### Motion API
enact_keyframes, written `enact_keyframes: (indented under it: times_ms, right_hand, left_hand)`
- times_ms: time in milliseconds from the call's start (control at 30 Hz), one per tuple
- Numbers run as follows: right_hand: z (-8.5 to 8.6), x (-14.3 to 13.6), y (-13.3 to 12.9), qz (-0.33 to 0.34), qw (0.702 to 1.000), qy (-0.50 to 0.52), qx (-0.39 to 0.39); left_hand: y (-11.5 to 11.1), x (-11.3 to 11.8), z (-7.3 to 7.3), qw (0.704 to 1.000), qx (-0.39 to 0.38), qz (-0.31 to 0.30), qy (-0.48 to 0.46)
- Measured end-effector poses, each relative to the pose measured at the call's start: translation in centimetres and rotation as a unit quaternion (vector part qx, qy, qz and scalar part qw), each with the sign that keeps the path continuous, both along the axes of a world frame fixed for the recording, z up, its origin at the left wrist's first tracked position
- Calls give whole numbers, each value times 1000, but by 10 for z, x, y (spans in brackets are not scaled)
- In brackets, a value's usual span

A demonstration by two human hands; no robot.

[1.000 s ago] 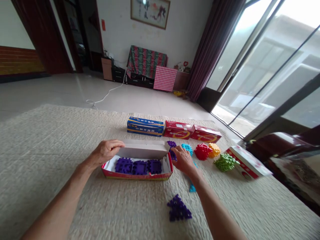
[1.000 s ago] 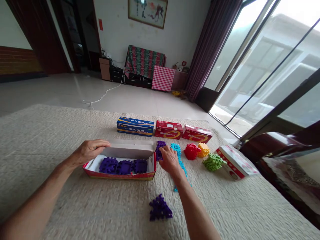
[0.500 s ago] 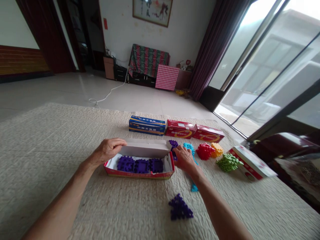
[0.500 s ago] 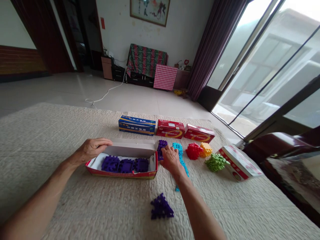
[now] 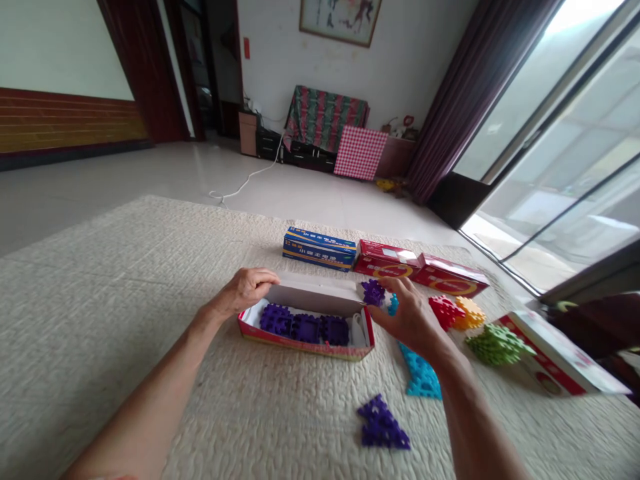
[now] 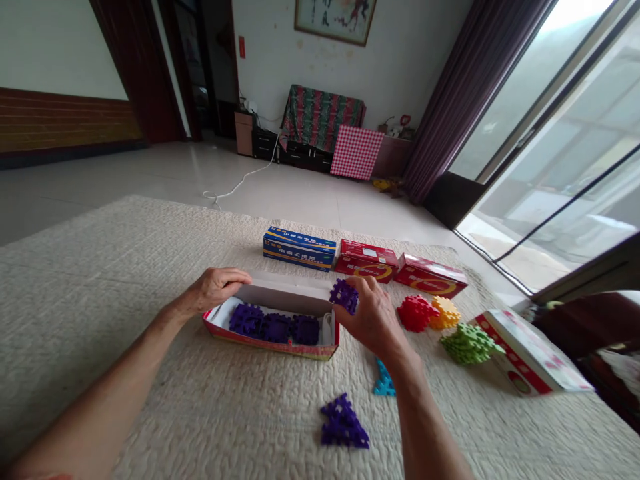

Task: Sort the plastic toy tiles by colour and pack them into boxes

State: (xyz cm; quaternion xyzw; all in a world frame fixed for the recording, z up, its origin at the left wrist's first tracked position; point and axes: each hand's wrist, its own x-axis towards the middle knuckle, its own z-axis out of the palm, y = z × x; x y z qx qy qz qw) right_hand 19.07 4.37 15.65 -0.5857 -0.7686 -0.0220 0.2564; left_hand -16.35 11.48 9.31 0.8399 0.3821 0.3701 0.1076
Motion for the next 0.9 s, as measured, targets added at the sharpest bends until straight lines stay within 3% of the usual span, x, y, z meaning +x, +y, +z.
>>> enact_keyframes:
  times_ms: [133, 267, 467, 600, 733, 900]
  right_hand:
    - [9, -34, -8, 93, 992, -31, -77]
    - [3, -51, -11, 98, 980, -95, -147]
    - [0, -50, -14, 108, 978, -97, -149]
    - [6, -34, -12, 91, 990, -46, -93]
    - [12, 3, 0, 39, 999, 2, -29]
    - [1, 40, 13, -68, 994, -46, -70]
  left_hand:
    - [-2, 1, 2, 1000, 1, 1, -1]
    - [-2, 2, 4, 1000, -1, -3, -3]
    - [-3, 2, 6, 1000, -6, -7, 2]
    - [-2, 1, 5, 1000, -5, -2, 5]
    - [-1, 0, 2, 1000, -8, 1, 7]
    - [3, -4, -4, 1000, -17, 6, 10]
